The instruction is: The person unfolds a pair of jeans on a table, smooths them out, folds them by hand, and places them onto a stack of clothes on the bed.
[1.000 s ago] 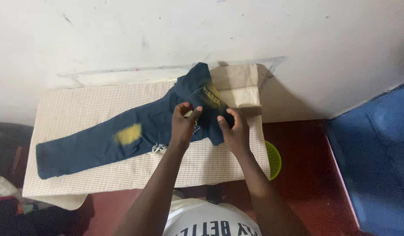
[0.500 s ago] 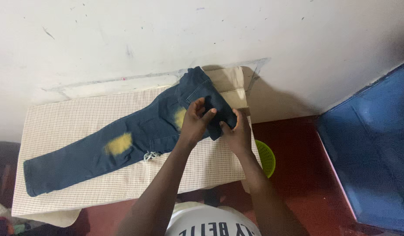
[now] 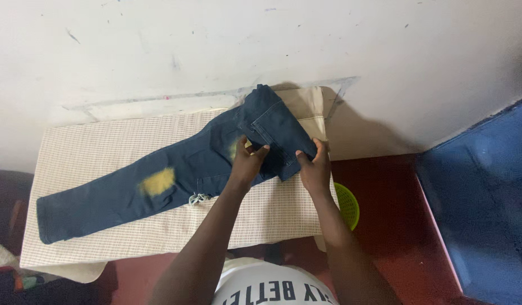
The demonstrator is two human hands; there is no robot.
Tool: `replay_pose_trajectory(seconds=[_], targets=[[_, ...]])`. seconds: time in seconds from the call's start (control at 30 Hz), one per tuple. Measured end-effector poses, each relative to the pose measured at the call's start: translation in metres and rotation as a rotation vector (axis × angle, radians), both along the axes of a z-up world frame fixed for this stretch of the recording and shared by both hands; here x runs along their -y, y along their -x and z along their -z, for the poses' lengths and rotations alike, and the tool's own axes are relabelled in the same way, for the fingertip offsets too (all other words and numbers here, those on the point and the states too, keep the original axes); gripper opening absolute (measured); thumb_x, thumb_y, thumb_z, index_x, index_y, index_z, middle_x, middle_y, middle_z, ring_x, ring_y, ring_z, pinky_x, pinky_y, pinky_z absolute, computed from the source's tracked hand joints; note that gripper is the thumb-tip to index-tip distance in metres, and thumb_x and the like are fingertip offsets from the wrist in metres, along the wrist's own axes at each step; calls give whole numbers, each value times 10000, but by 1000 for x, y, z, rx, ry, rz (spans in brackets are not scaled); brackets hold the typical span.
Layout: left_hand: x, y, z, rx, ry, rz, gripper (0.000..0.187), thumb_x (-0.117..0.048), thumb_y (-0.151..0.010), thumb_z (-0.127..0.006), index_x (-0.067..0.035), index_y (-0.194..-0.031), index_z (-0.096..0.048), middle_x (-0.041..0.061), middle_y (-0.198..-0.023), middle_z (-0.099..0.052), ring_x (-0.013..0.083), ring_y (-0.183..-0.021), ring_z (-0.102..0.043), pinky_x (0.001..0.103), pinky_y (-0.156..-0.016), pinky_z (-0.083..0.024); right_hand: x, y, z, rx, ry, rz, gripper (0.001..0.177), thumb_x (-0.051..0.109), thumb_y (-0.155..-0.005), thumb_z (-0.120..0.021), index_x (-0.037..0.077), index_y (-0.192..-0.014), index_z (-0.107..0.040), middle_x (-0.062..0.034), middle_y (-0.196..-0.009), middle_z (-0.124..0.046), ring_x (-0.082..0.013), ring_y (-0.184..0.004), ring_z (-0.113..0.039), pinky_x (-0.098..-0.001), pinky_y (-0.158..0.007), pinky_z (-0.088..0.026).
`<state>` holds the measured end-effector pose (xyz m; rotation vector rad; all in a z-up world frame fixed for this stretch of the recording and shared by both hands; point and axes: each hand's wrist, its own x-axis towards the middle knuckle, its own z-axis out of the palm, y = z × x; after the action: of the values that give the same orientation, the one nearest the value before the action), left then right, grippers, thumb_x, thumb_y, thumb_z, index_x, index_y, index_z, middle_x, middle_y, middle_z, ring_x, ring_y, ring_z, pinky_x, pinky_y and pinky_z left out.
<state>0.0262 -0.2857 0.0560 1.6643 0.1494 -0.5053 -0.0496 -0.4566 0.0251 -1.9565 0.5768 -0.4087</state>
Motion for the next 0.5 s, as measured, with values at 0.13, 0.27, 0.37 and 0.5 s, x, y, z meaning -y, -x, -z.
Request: replay_pose_trajectory(seconds=[0.13,0.27,0.37,0.5], targets=[[6,-3,-1,-4,47,10,990,-312,-913,-748,-17,-1606,-105,266,-1448,-515,313,-1230,-603,373,-984,-512,3,0,-1,-53,-134,27,624,220,-935,-688,11,-1452,-408,-218,-1378,-521,-318,-1204,-630,-408,-980,-558],[13,-2,-10,14,61,4,1038,-385,-865,-737,-22,-1597,-97,268,-1483,-481,363,-1311,-572,452,-1040,-517,13,2,0,-19,-46,65,688,357,-937,-670,-10,-1459,-411,-233,-1414,-490,-340,-1281,-557,-454,-1035,-499],[20,2,-17,130,26,35,1043,-422,-873,-747,-7,-1599,-122,277,-1515,-441,376,-1372,-518,460,-1087,-490,19,3,0,-13,120,93,731,498,-970,-630,-20,-1452,-446,-257,-1429,-472,-366,-1323,-505,-495,-1070,-446],[29,4,-28,286,-15,103,1046,-444,-869,-737,4,-1597,-133,268,-1538,-448,368,-1397,-520,445,-1113,-468,19,6,-3,94,114,107,766,609,-972,-543,-11,-1419,-482,-252,-1429,-479,-368,-1329,-513,-506,-1040,-474]])
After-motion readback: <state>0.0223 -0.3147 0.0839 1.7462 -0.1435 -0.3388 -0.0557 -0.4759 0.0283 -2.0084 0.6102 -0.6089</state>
